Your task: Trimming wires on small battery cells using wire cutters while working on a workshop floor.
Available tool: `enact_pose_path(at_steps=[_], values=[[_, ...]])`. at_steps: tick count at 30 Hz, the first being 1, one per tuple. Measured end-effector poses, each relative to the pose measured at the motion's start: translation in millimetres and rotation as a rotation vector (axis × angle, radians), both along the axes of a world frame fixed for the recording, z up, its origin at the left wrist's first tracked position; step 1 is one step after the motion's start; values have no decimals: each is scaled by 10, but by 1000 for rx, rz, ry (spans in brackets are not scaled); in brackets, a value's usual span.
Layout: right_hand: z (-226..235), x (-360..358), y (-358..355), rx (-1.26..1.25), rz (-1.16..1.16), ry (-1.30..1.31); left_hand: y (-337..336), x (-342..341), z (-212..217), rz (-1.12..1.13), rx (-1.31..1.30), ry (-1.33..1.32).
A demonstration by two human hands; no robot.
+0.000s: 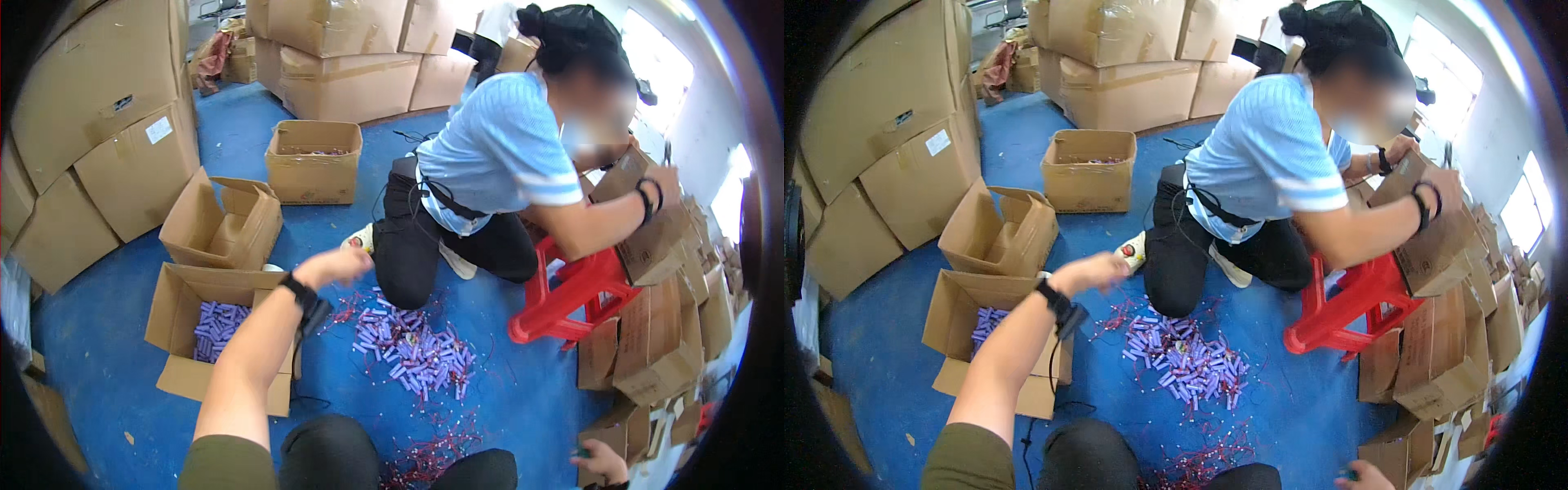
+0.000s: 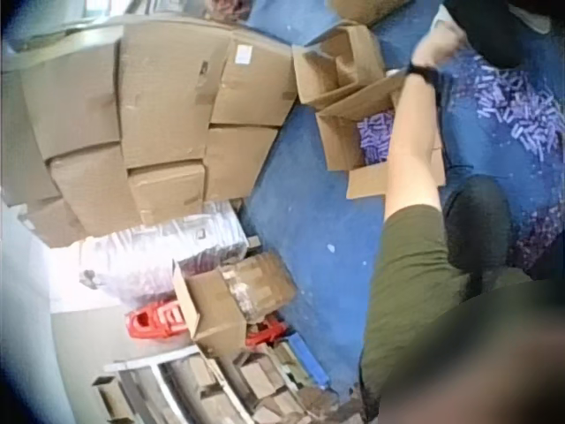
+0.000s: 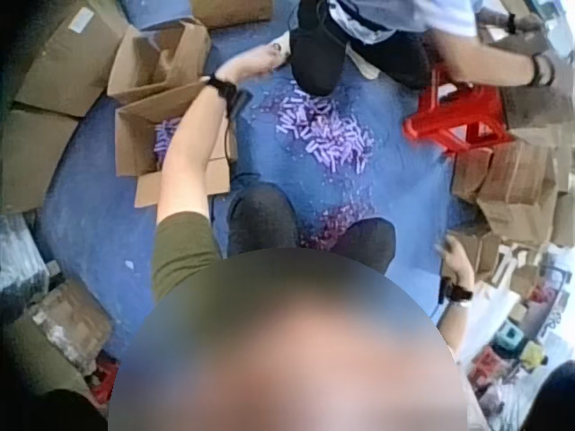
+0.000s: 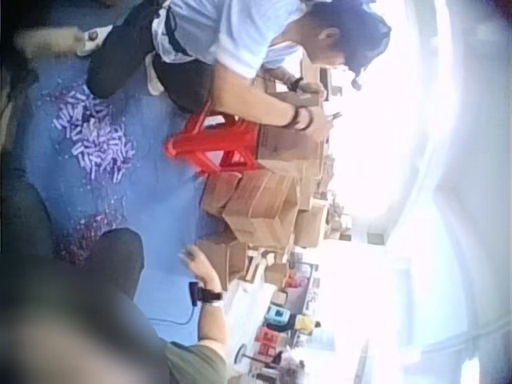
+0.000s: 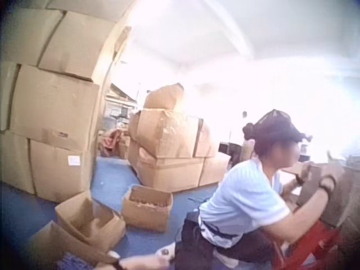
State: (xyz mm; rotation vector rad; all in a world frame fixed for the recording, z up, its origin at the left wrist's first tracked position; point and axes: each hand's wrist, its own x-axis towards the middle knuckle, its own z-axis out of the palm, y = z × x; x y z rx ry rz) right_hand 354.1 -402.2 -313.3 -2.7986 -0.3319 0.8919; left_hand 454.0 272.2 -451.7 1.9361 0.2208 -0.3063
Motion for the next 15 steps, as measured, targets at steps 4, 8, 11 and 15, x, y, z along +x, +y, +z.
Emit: enact_pose_path(at_steps=[4, 8, 11, 15], values=[[-107, 9, 898, 321, 396, 141, -1255, -333, 139, -389, -356, 36], [-382, 439, 1516, 570, 660, -201, -1966, -568, 274, -86, -949, -103], [-566, 561, 1834, 585, 660, -521, -2338, -596, 249, 42, -1097, -64], [-889, 556, 1776, 706, 536, -614, -2777, -717, 246, 212, -1244, 32]])
